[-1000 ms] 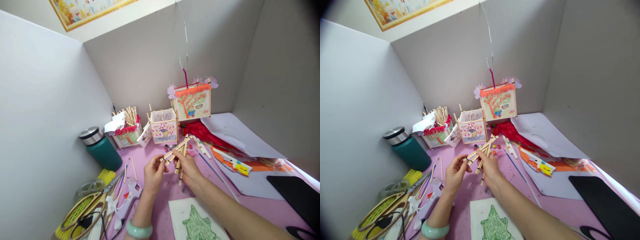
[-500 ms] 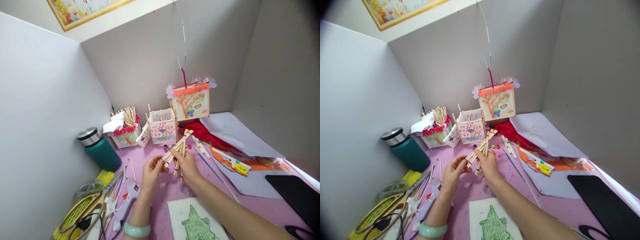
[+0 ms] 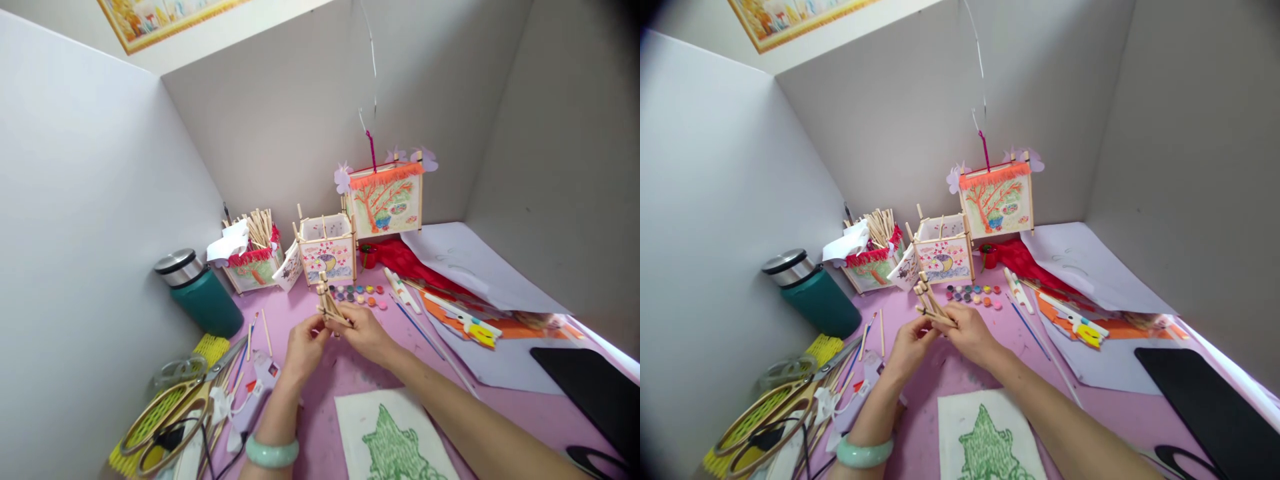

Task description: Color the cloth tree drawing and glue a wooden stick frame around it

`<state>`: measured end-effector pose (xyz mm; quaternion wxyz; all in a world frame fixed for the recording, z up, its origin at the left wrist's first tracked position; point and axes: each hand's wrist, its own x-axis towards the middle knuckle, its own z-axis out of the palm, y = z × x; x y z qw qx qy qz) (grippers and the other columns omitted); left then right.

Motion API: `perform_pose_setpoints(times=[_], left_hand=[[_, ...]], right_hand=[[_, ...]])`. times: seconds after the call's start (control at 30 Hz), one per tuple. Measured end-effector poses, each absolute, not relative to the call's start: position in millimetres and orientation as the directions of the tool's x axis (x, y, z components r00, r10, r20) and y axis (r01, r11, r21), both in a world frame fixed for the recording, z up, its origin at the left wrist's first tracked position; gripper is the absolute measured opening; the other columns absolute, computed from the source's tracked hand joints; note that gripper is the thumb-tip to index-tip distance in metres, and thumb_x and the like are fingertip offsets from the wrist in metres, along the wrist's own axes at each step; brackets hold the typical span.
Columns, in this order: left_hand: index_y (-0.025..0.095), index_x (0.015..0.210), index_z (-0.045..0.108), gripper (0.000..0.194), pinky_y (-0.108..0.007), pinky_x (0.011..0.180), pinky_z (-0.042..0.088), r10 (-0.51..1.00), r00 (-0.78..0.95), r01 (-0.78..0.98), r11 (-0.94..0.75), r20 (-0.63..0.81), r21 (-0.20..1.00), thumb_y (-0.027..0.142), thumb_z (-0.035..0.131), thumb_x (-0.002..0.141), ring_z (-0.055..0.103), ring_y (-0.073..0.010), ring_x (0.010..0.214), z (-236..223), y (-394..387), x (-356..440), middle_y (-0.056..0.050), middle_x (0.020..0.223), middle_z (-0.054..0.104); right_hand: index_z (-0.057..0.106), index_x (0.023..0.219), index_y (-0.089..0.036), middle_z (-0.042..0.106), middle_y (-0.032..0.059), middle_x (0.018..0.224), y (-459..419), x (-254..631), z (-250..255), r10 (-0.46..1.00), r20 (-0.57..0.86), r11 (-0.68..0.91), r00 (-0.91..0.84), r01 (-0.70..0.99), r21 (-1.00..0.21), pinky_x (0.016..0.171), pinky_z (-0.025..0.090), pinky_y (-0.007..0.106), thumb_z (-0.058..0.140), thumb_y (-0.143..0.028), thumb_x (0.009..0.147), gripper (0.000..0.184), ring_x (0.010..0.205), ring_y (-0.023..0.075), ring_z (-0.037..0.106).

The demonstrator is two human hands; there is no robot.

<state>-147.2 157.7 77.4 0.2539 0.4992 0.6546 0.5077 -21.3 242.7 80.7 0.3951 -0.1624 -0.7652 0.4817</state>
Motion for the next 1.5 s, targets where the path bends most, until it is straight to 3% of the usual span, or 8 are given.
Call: perform_pose_setpoints(times=[0.23, 0.43, 0.63, 0.93, 1.07, 1.5], left_hand=[[0.018, 0.078, 0.067, 0.014, -0.021, 0.059, 0.041, 0.934, -0.321, 0.496, 0.026, 0.156, 0.868, 0.020, 0.056, 0.071, 0.055, -0.0125, 0.060, 74.3, 154.7, -150.5, 0.001, 0.066, 0.065], [0.017, 0.085, 0.065, 0.018, -0.021, 0.060, 0.042, 0.929, -0.336, 0.499, 0.038, 0.153, 0.866, 0.021, 0.054, 0.072, 0.057, -0.0130, 0.064, 76.5, 156.6, -150.1, 0.000, 0.070, 0.065], [0.015, 0.082, 0.066, 0.017, -0.021, 0.059, 0.041, 0.928, -0.344, 0.495, 0.049, 0.144, 0.867, 0.020, 0.055, 0.070, 0.055, -0.0124, 0.063, 75.1, 157.2, -150.7, 0.000, 0.068, 0.063], [0.014, 0.063, 0.063, 0.014, -0.019, 0.053, 0.033, 0.934, -0.336, 0.488, 0.060, 0.124, 0.871, 0.023, 0.055, 0.070, 0.046, -0.0087, 0.053, 71.8, 157.0, -147.5, 0.004, 0.055, 0.055], [0.014, 0.071, 0.066, 0.015, -0.020, 0.056, 0.036, 0.942, -0.318, 0.455, 0.052, 0.108, 0.889, 0.025, 0.057, 0.071, 0.049, -0.0098, 0.057, 67.6, 157.9, -150.9, 0.003, 0.060, 0.059], [0.014, 0.088, 0.073, 0.026, -0.026, 0.070, 0.046, 0.978, -0.209, 0.372, 0.062, 0.018, 0.926, 0.031, 0.062, 0.071, 0.062, -0.0178, 0.074, 70.7, 153.9, -161.1, -0.004, 0.081, 0.072]], right_hand=[[0.069, 0.075, -0.020, 0.062, 0.0006, 0.078, 248.9, -25.6, 64.4, 0.651, 0.387, 0.456, -0.654, -0.071, -0.887, 0.069, 0.039, 0.026, 0.060, -0.023, 0.077, 0.010, 0.072, 0.0168, 0.054], [0.067, 0.082, -0.019, 0.058, -0.0012, 0.072, 245.7, -24.7, 67.4, 0.655, 0.360, 0.445, -0.664, -0.047, -0.894, 0.061, 0.036, 0.023, 0.055, -0.026, 0.082, 0.014, 0.066, 0.0143, 0.051], [0.063, 0.078, -0.016, 0.054, 0.0004, 0.078, 244.0, -25.5, 68.5, 0.646, 0.374, 0.505, -0.666, 0.005, -0.863, 0.067, 0.038, 0.024, 0.051, -0.030, 0.086, 0.020, 0.072, 0.0140, 0.051], [0.060, 0.074, -0.017, 0.046, 0.0000, 0.079, 244.9, -25.4, 67.6, 0.623, 0.370, 0.572, -0.689, 0.079, -0.816, 0.067, 0.037, 0.026, 0.045, -0.036, 0.090, 0.030, 0.074, 0.0136, 0.049], [0.058, 0.071, -0.016, 0.044, -0.0015, 0.070, 247.7, -25.3, 66.1, 0.584, 0.356, 0.581, -0.730, 0.068, -0.811, 0.062, 0.036, 0.024, 0.045, -0.035, 0.090, 0.030, 0.067, 0.0125, 0.047], [0.058, 0.069, -0.016, 0.046, -0.0020, 0.071, 248.2, -26.7, 60.7, 0.579, 0.390, 0.521, -0.716, -0.044, -0.852, 0.063, 0.036, 0.023, 0.055, -0.029, 0.084, 0.020, 0.068, 0.0121, 0.047]])
